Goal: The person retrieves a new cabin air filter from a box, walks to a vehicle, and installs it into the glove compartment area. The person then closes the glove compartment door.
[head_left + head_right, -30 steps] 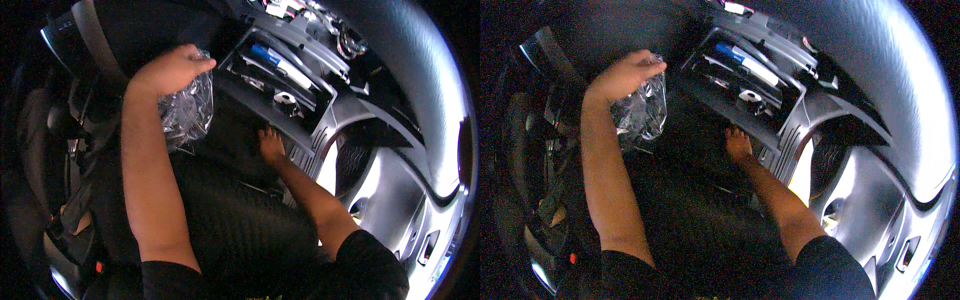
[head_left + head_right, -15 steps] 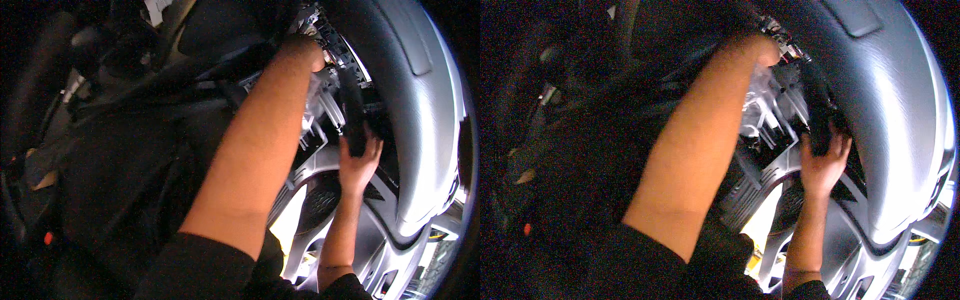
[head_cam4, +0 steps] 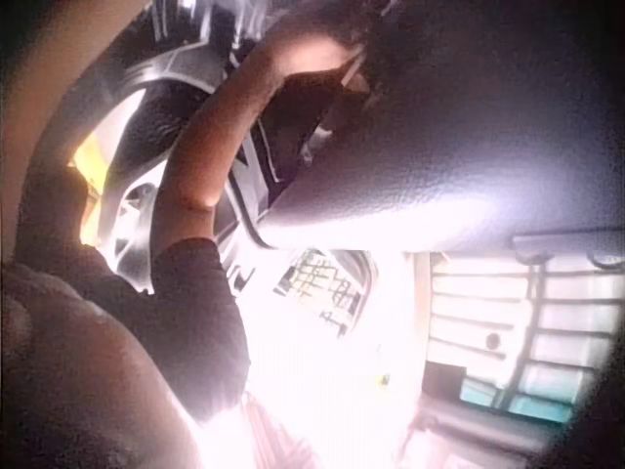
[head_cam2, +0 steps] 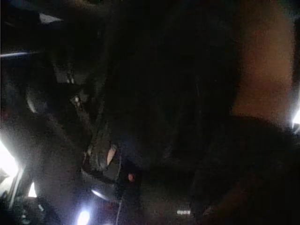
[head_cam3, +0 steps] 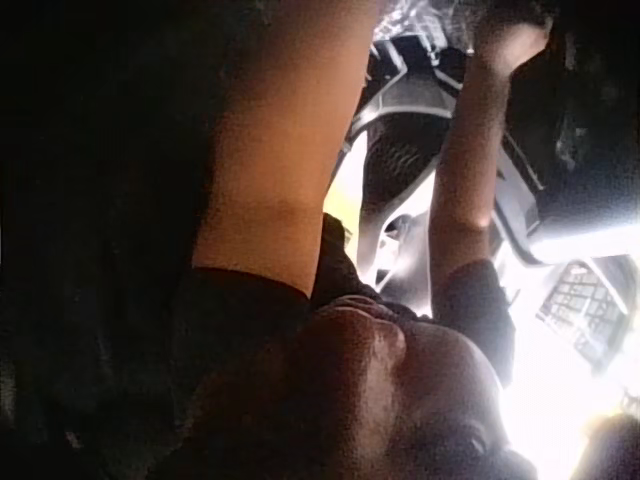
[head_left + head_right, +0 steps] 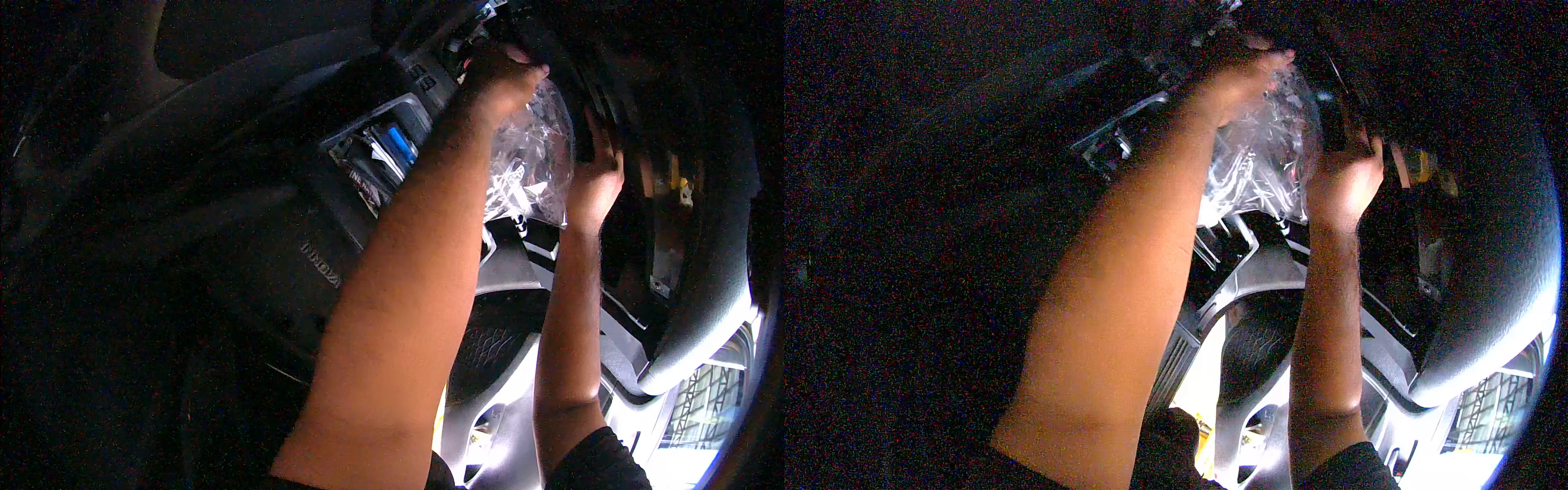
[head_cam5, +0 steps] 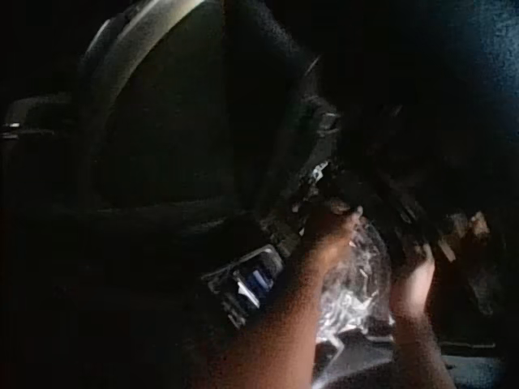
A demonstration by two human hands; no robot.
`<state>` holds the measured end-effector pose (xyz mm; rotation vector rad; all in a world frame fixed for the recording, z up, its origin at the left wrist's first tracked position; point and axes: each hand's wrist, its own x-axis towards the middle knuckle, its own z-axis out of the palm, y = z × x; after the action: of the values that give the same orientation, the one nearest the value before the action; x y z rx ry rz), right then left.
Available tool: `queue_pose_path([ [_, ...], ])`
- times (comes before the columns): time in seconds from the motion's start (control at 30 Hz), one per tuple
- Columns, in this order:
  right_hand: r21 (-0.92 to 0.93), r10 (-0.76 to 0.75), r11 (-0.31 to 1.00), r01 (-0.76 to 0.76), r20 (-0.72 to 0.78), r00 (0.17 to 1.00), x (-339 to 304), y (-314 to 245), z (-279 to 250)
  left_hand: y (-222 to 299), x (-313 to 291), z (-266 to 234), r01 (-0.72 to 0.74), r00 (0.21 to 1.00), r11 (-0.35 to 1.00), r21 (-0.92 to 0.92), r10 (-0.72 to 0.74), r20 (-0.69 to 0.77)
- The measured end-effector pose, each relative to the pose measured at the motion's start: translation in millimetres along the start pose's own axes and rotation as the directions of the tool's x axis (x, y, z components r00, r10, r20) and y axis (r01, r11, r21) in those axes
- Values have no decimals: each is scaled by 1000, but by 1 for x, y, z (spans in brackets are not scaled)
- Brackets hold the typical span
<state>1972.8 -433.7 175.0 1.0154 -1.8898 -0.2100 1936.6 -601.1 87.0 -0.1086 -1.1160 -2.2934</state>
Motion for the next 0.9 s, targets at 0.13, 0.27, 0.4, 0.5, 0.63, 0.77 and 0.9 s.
queue_pose_path([
  [0.13, 55, 11, 998, -3, -144, 990, -19, 36, 20, -4, -15, 24, -6, 1000, 992, -128, 6, -5],
  [0.27, 353, 254, 912, -208, -89, 963, -30, 29, 15, -9, -4, 26, -111, 992, 987, -113, 103, -77],
  [0.4, 762, 520, 486, -428, 142, 842, -37, 17, -2, -17, 11, 18, -154, 986, 977, -147, 142, -87],
  [0.5, 796, 576, 382, -470, 193, 795, -52, 27, -10, -8, -11, 28, -3, 1000, 953, -303, 9, 18],
  [0.63, 827, 628, 326, -457, 171, 759, -50, 27, -8, -2, -19, 26, 34, 999, 921, -387, -25, 28],
  [0.77, 901, 671, 115, -418, 240, 702, -50, 18, -11, -3, -22, 27, 62, 998, 920, -387, -46, 52],
  [0.9, 907, 695, 88, -411, 240, 678, -48, 8, -17, -10, -21, 26, -37, 997, 965, -259, 53, 52],
])
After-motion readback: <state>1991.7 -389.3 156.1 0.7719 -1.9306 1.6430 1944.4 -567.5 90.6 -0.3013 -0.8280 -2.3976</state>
